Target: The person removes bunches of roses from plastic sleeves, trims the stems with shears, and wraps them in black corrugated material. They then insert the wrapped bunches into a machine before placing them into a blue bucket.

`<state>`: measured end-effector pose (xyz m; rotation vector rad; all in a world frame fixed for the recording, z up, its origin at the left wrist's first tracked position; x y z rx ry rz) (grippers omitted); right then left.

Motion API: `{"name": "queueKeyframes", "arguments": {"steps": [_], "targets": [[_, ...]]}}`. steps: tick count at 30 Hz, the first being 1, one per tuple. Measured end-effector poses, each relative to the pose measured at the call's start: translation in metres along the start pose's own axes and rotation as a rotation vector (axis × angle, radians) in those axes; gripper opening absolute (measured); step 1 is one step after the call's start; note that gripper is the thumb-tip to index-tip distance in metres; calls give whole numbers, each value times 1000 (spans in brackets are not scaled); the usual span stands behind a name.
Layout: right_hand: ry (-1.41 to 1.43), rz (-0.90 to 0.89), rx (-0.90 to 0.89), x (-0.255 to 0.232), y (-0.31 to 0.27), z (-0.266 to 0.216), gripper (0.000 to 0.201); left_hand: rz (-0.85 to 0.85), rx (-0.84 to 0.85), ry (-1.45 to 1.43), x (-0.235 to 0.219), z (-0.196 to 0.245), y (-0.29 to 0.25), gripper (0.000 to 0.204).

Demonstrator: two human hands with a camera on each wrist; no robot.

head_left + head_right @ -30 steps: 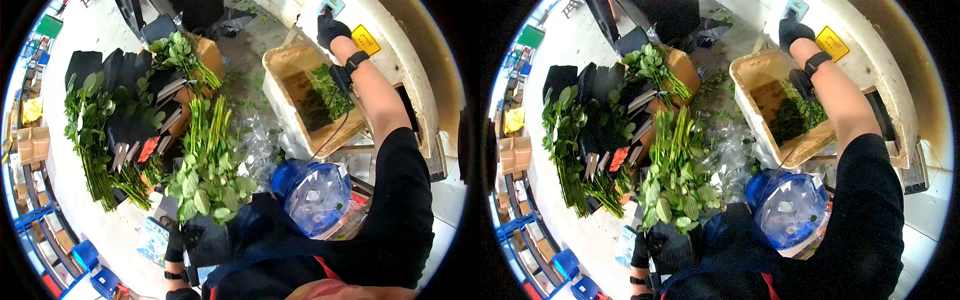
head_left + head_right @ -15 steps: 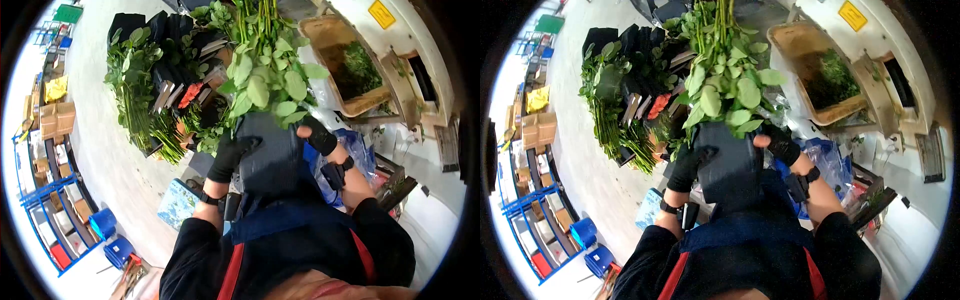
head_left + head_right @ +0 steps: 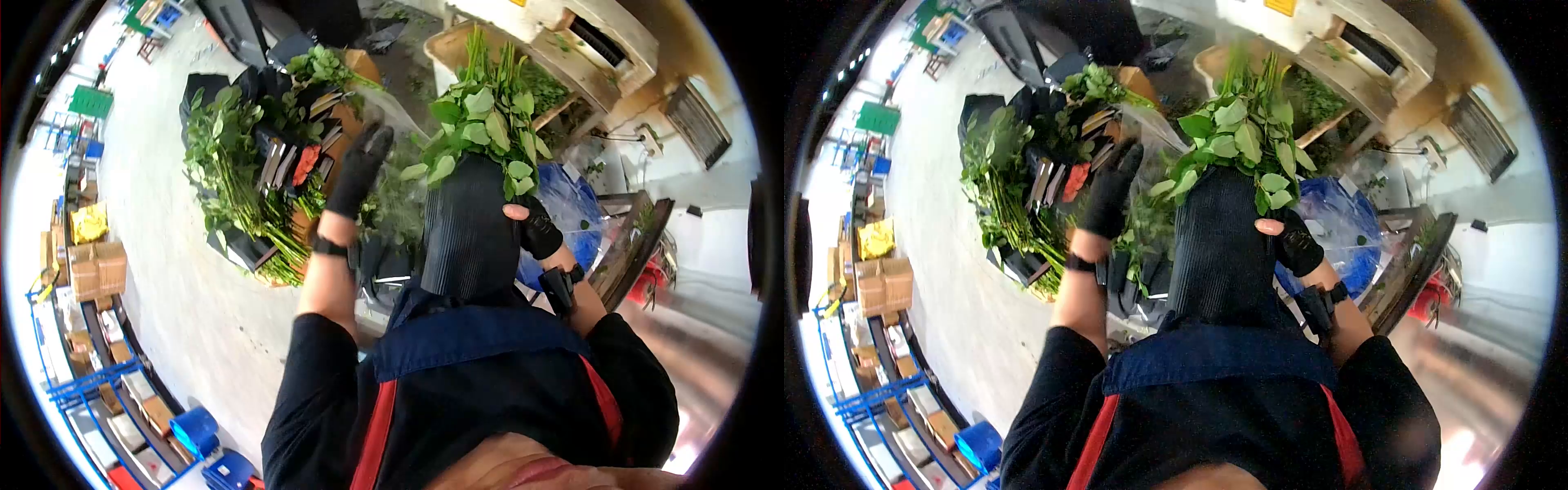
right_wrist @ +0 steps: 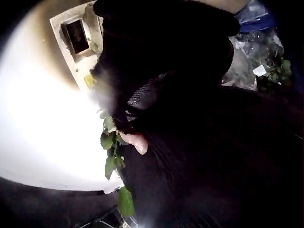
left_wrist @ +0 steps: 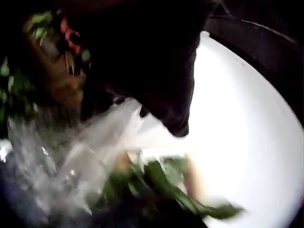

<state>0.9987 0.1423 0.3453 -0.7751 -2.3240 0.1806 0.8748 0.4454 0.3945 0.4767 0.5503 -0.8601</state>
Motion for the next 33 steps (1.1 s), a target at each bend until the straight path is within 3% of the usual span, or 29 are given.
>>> {"name": "queueKeyframes", "arguments": {"steps": [1, 2, 3, 6, 8, 9, 11, 14, 17, 20, 23, 25, 26, 29, 30, 31, 33], "targets": [[47, 20, -19, 4, -14, -7, 61, -137, 15, 316, 0, -41, 9, 41], [31, 47, -63, 3, -24, -13, 57, -169, 55, 655, -4, -82, 8, 41], [16, 75, -112, 1, -32, -20, 54, -196, 43, 747, -10, -89, 6, 39], [-84, 160, -190, 3, -53, -34, 51, -223, 88, 145, 4, -13, -9, 36], [-176, 124, -214, -7, -56, -37, 44, -317, 81, -403, 48, 37, -32, 33], [-257, 214, -274, 12, -65, -50, 37, -311, 193, -401, 60, 75, -41, 32], [-237, 327, -558, 14, -62, -52, 35, -734, -221, -322, 74, 98, -38, 31], [-196, 400, -585, -20, -54, -57, 38, -766, 182, -365, 124, 80, -13, 31], [-49, 493, -527, -46, -38, -62, 40, -826, -149, -526, 159, 91, 26, 27], [-12, 528, -504, -90, -9, -59, 38, -949, -332, -677, 190, 101, 61, 31], [47, 554, -548, -116, 15, -62, 41, -916, -385, -924, 219, 115, 87, 41], [83, 566, -593, -127, 33, -73, 42, -877, -377, -908, 230, 116, 110, 46], [-15, 567, -499, -136, 38, -84, 39, -862, -376, -898, 235, 117, 122, 49], [19, 538, -593, -173, 83, -122, 37, -884, -400, -883, 240, 152, 179, 45], [-125, 545, -656, -179, 92, -148, 41, -951, -240, -705, 260, 146, 210, 42], [-165, 613, -611, -198, 103, -168, 46, -924, -65, -779, 271, 160, 234, 42], [193, 479, -607, -183, 108, -231, 49, -1002, -253, -724, 298, 184, 280, 51]]}}
Point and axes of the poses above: each hand's wrist, its own y-axis towards the middle knuckle, its own x-axis out of the palm, z = x × y, the point moved 1 cm from there along y, towards the middle knuckle, and after that the axes turned 10 degrees about y, right-handed, at the moved point
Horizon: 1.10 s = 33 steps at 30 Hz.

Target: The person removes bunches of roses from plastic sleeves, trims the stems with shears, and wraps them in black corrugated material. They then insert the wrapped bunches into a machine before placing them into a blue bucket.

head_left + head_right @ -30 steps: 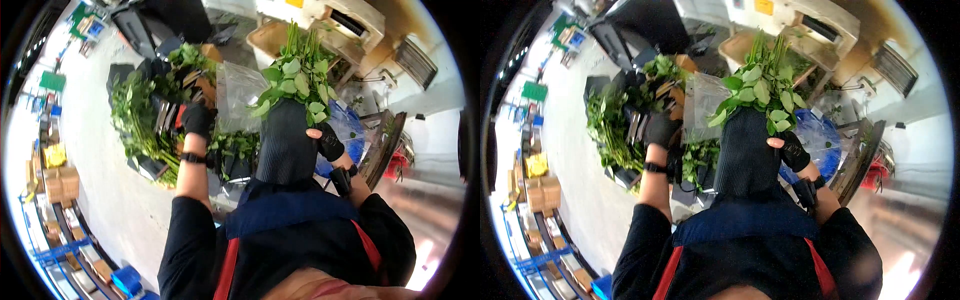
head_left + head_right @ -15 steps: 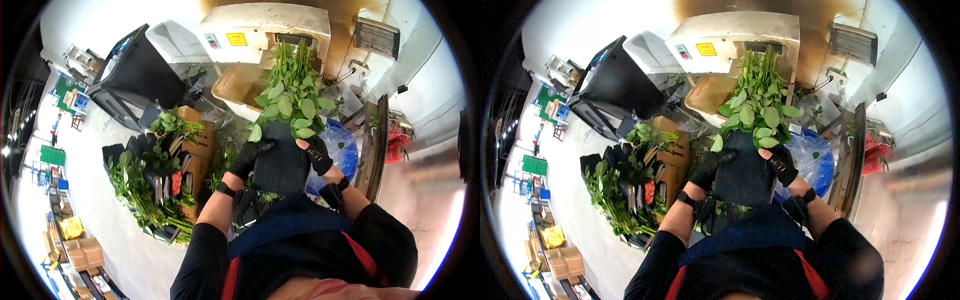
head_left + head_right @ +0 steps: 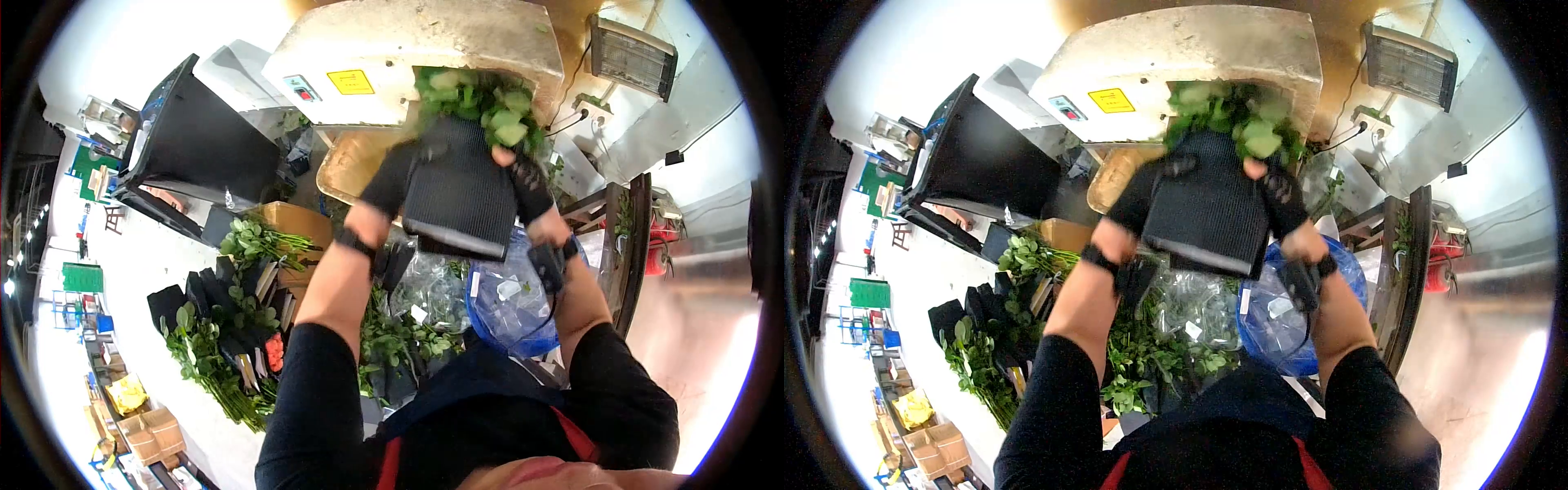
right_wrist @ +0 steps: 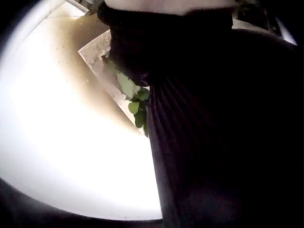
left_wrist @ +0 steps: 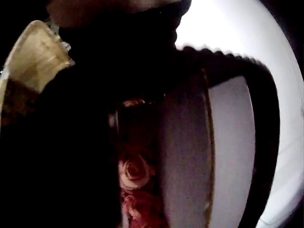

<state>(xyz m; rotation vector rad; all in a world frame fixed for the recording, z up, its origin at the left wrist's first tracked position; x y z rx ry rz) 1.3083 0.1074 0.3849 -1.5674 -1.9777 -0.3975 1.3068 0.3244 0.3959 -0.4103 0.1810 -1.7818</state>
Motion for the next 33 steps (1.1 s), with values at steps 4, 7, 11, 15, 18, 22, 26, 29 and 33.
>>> {"name": "queueKeyframes", "arguments": {"steps": [4, 7, 11, 15, 18, 22, 26, 29, 33], "targets": [[-373, 9, -70, -63, 102, -5, 46, 43, 18, 324, -9, 46, 72, 48], [-756, -27, -171, -82, 129, -10, 43, -27, 213, 308, -24, 30, 110, 45], [-1271, -91, -452, -79, 104, -6, 40, -55, 65, 70, -10, 14, 81, 48], [-710, 3, -464, -70, 20, 28, 25, -29, 101, 73, 4, -25, 27, 50], [-351, 41, -196, -68, -27, 58, 29, -12, 265, 339, -19, -93, 17, 44], [534, -20, 60, -91, -44, 109, 38, -43, 40, 135, -10, -80, -36, 35], [82, 41, 151, -102, -73, 148, 39, -12, 203, 579, -23, -105, -73, 40], [-143, -80, 196, -78, -134, 163, 37, 130, 167, 726, -27, -132, -142, 46], [-309, -335, 175, -24, -205, 207, 35, 390, 59, 618, -18, -171, -286, 59]]}}
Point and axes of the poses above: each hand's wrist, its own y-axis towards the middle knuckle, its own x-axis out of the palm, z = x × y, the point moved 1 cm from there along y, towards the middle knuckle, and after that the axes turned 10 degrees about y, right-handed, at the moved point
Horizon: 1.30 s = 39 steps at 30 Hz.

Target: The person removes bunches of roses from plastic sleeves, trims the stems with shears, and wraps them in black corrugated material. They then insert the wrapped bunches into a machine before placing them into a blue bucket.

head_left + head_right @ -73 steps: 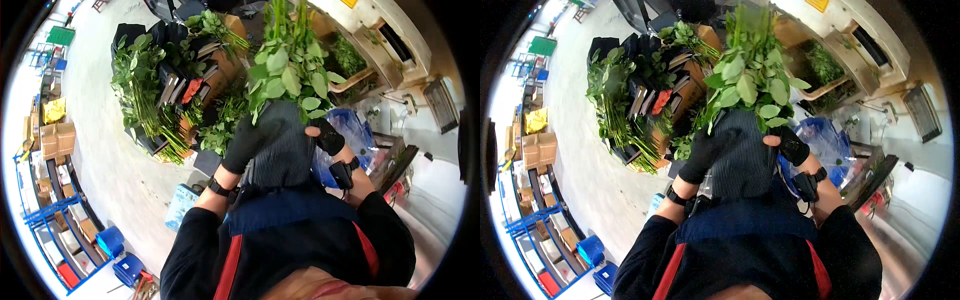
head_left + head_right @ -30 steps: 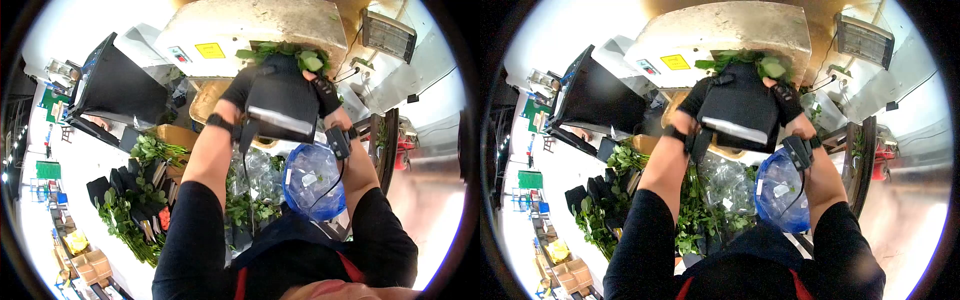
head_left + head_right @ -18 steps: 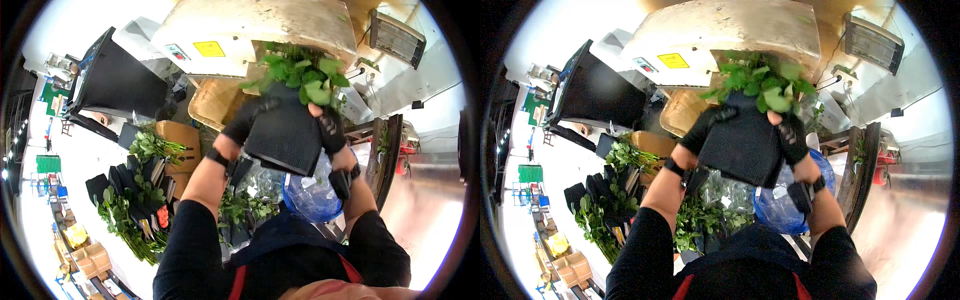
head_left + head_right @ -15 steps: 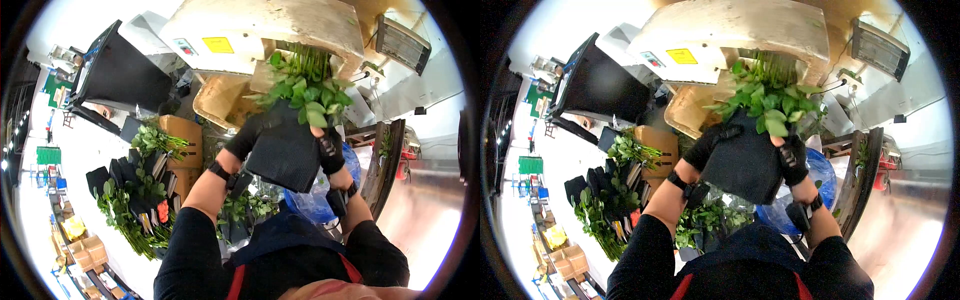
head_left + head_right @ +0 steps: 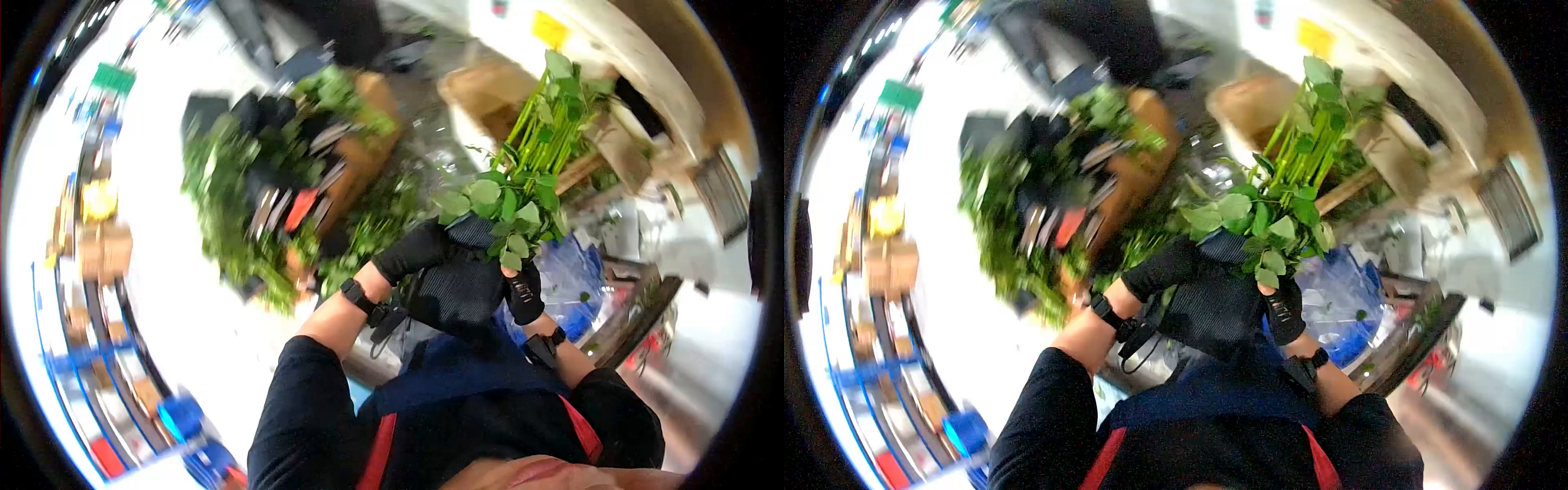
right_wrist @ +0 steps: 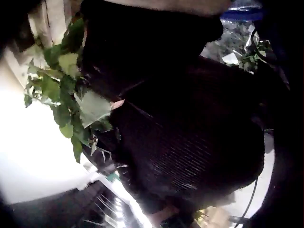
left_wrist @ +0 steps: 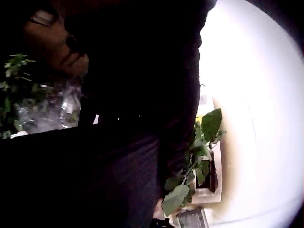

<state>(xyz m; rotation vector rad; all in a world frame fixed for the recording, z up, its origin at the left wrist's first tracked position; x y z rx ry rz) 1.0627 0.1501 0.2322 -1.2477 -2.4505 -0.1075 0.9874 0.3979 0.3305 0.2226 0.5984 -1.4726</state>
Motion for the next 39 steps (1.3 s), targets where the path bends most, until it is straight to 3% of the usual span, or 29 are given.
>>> {"name": "queueKeyframes", "arguments": {"steps": [1, 2, 3, 5, 6, 8, 9, 10, 12, 13, 14, 15, 16, 18, 20, 21, 22, 24, 25, 26, 28, 30, 31, 32, 33, 36, 37, 38, 39], "targets": [[134, -32, 156, 25, -4, 3, 35, 130, -29, -43, 0, -16, -41, 60], [-240, -167, 197, 32, -3, 23, 41, 437, 126, -93, -4, -11, -85, 56], [-382, -307, 97, 65, -5, 16, 45, 476, 0, -44, 1, -32, -129, 55], [-635, -717, 137, 124, -5, 23, 45, 534, -285, 12, 17, -82, -223, 54], [-605, -869, 235, 151, -7, 26, 48, 633, -356, 125, 30, -96, -270, 52], [-496, -1090, 303, 226, -30, 25, 60, 918, -653, -247, 48, -79, -371, 48], [-404, -1148, 246, 269, -48, 33, 69, 1225, -630, -347, 57, -70, -415, 45], [-470, -1257, 180, 282, -51, 64, 56, 1264, -730, -351, 91, -88, -457, 35], [-671, -1279, 354, 303, -76, 112, 53, 1336, -928, -374, 156, -126, -540, 20], [-780, -1272, 431, 310, -90, 135, 51, 1279, -1136, -253, 187, -141, -577, 21], [-829, -1227, 573, 304, -92, 155, 45, 1628, -942, -855, 216, -165, -588, 23], [-954, -1366, 368, 284, -101, 197, 45, 1910, -623, -1460, 249, -194, -614, 24], [-1002, -1438, 373, 264, -111, 231, 46, 1983, -604, -1607, 272, -212, -637, 27], [-1114, -1561, 428, 255, -134, 261, 50, 1990, -760, -1332, 315, -254, -673, 27], [-1217, -1620, 482, 265, -168, 270, 52, 2193, -253, -1802, 317, -280, -697, 31], [-1275, -1608, 633, 264, -177, 281, 51, 2184, -594, -1367, 311, -286, -703, 33], [-1292, -1650, 634, 267, -189, 288, 50, 2090, -887, -937, 311, -296, -705, 36], [-1312, -1727, 596, 274, -209, 306, 50, 1557, -1397, -27, 347, -341, -731, 55], [-1315, -1757, 557, 275, -218, 316, 49, 1500, -1389, -111, 360, -361, -741, 75], [-1319, -1790, 515, 277, -225, 323, 49, 1443, -1592, -607, 374, -383, -756, 81], [-1306, -1847, 515, 290, -231, 338, 49, 1534, -1981, -1002, 393, -393, -762, 94], [-1297, -1954, 475, 296, -230, 356, 49, 1569, -1888, -469, 427, -343, -785, 84], [-1316, -1968, 472, 300, -228, 361, 48, 1719, -1781, -340, 441, -296, -800, 72], [-1337, -1978, 466, 305, -225, 364, 48, 1438, -2111, 115, 477, -249, -821, 61], [-1357, -1983, 455, 310, -222, 365, 48, 1451, -2176, 190, 471, -175, -830, 51], [-1353, -1953, 444, 304, -213, 380, 47, 1263, -2726, 379, 571, 31, -861, 42], [-1334, -1953, 417, 303, -212, 385, 46, 1015, -2823, 313, 625, 96, -868, 39], [-1329, -2000, 318, 314, -221, 380, 45, 1356, -3042, -430, 583, 113, -857, 37], [-1337, -2036, 287, 320, -230, 381, 45, 1656, -3008, -1322, 533, 122, -843, 36]]}}
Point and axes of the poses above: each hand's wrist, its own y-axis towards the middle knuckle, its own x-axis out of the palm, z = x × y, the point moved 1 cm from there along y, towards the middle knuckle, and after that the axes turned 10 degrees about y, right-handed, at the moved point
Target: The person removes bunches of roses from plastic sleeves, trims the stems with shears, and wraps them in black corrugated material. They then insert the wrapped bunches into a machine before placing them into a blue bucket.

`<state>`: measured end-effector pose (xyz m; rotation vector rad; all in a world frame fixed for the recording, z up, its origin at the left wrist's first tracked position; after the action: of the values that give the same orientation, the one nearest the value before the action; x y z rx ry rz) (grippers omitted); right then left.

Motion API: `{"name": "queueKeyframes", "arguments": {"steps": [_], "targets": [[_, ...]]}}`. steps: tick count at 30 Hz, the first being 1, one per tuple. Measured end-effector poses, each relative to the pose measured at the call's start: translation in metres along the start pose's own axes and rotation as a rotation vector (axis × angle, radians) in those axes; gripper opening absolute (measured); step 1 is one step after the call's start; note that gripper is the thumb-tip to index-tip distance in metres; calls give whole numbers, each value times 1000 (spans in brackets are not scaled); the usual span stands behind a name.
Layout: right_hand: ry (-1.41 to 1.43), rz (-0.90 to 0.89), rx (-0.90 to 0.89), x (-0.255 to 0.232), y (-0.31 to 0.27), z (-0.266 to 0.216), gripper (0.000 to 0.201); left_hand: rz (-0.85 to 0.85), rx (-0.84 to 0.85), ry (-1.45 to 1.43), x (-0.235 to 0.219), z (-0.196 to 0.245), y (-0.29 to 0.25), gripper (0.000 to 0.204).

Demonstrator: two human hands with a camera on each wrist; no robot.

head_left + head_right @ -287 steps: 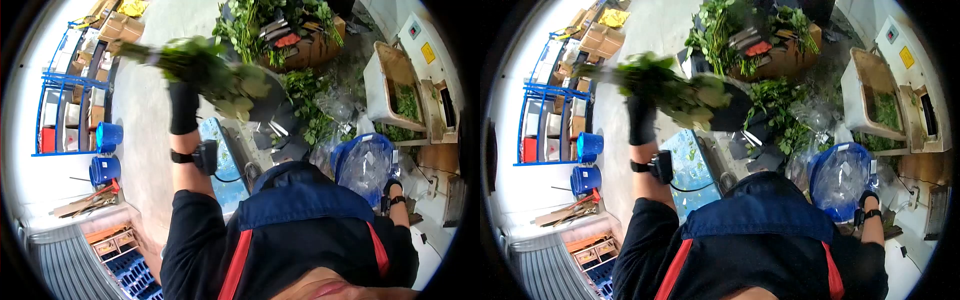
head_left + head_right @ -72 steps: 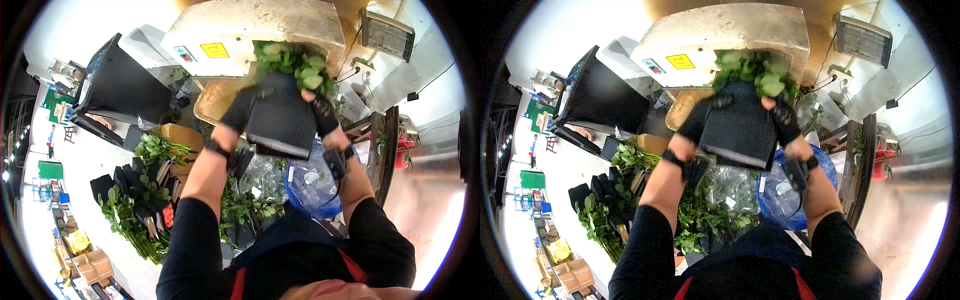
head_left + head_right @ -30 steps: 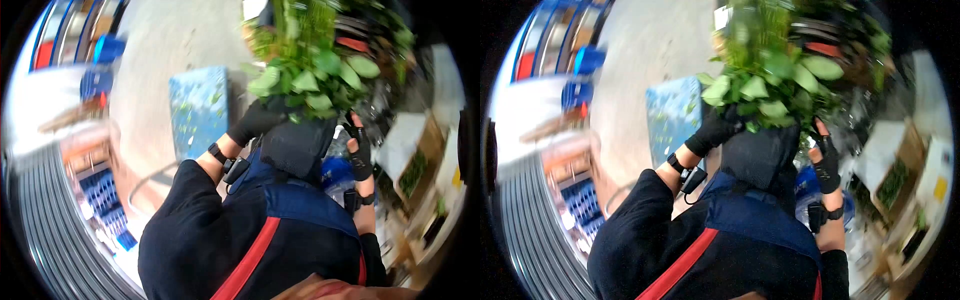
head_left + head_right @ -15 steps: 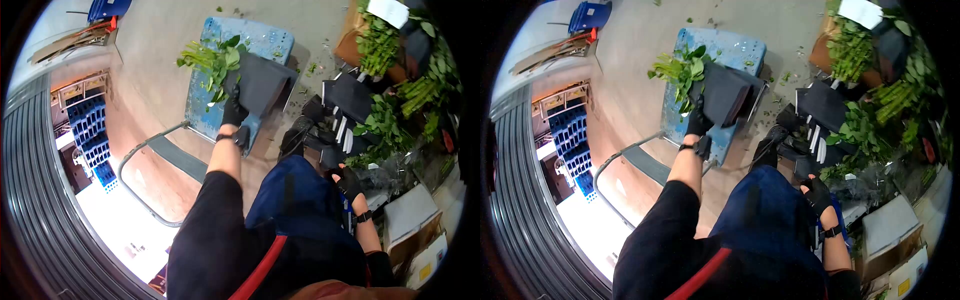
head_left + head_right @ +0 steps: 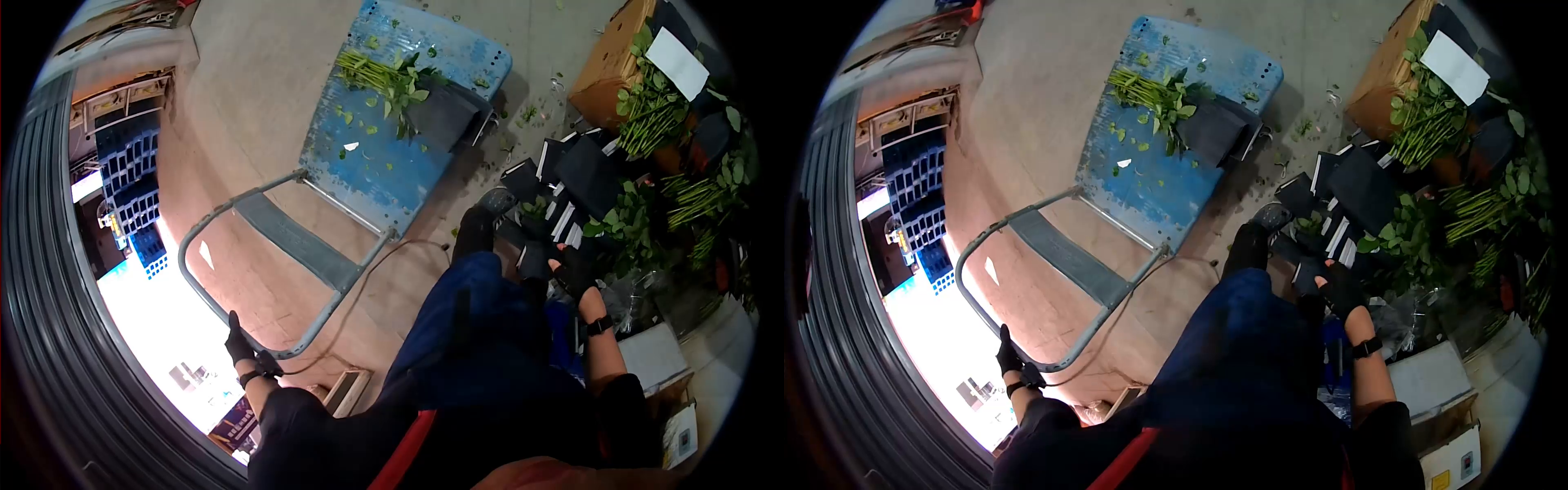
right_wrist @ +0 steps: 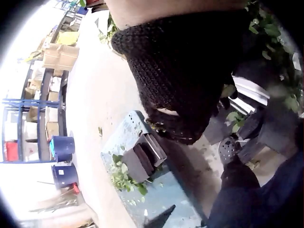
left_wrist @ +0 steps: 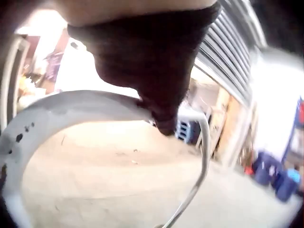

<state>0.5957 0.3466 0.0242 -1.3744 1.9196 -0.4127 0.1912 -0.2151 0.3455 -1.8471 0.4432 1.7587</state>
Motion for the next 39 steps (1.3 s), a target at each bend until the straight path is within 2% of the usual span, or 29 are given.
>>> {"name": "queueKeyframes", "arguments": {"steps": [2, 3, 4, 6, 8, 11, 12, 16, 17, 18, 19, 25, 28, 30, 32, 33, 34, 35, 36, 37, 38, 39], "targets": [[-70, -18, -13, 4, 4, -15, 46, -352, -57, -571, 14, 2, 1, 35], [-68, -14, -41, 5, 0, -30, 45, -329, -16, -469, 18, -13, 43, 29], [-70, -10, -70, 5, -1, -45, 43, -238, 108, -425, 18, -8, 32, 25], [-71, -47, -99, 6, 0, -66, 43, -144, 146, -356, 22, 9, 31, 24], [-122, -114, -120, 16, 0, -57, 44, -87, 150, -333, 24, 25, 39, 27], [-163, -131, -148, 19, 3, -55, 44, -113, 237, -418, 21, 58, 28, 26], [-168, -126, -155, 20, 3, -56, 44, -140, 316, -448, 21, 66, 25, 24], [-135, -166, -124, 22, 12, -44, 44, -156, 390, -420, 21, 105, 15, 20], [-157, -178, -80, 21, 15, -42, 45, -156, 406, -415, 20, 112, 10, 19], [-176, -189, -36, 15, 18, -51, 45, -192, 499, -402, 19, 118, 6, 19], [-195, -199, 9, 12, 21, -55, 45, -192, 517, -369, 18, 127, -3, 19], [-95, -155, 0, 8, 22, -39, 46, -287, 603, -338, 21, 169, -71, 20], [-132, -77, -109, 12, 10, -20, 42, -298, 664, -343, 19, 182, -104, 19], [260, -93, 138, 14, 1, -4, 44, -299, 696, -341, 17, 192, -115, 19], [360, -70, 180, 18, -22, 3, 40, -304, 722, -333, 5, 189, -98, 18], [409, -57, 200, 20, -32, 7, 38, -270, 703, -317, -1, 189, -80, 18], [371, -16, 157, 21, -39, 22, 34, -312, 711, -352, -1, 189, -52, 18], [745, 78, 296, 30, -36, 57, 21, -318, 714, -343, -2, 195, -59, 19], [1120, 180, 414, 46, -31, 99, 16, -323, 701, -330, 0, 197, -48, 23], [1005, 226, 197, 47, -32, 142, 15, -295, 806, -307, -2, 198, -41, 25], [878, 270, -11, 46, -36, 181, 18, -297, 777, -153, -7, 203, -47, 30], [801, 420, 11, 48, -44, 209, 18, 173, 991, 410, -6, 210, -78, 41]]}}
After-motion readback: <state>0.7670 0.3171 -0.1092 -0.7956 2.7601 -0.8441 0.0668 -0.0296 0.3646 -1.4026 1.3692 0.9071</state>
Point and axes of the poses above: each hand's wrist, its own y-axis towards the middle knuckle, its own x-axis out of the palm, z = x × y, the point moved 1 cm from there along y, towards the middle knuckle, and after that the axes turned 10 degrees about y, right-handed, at the moved point
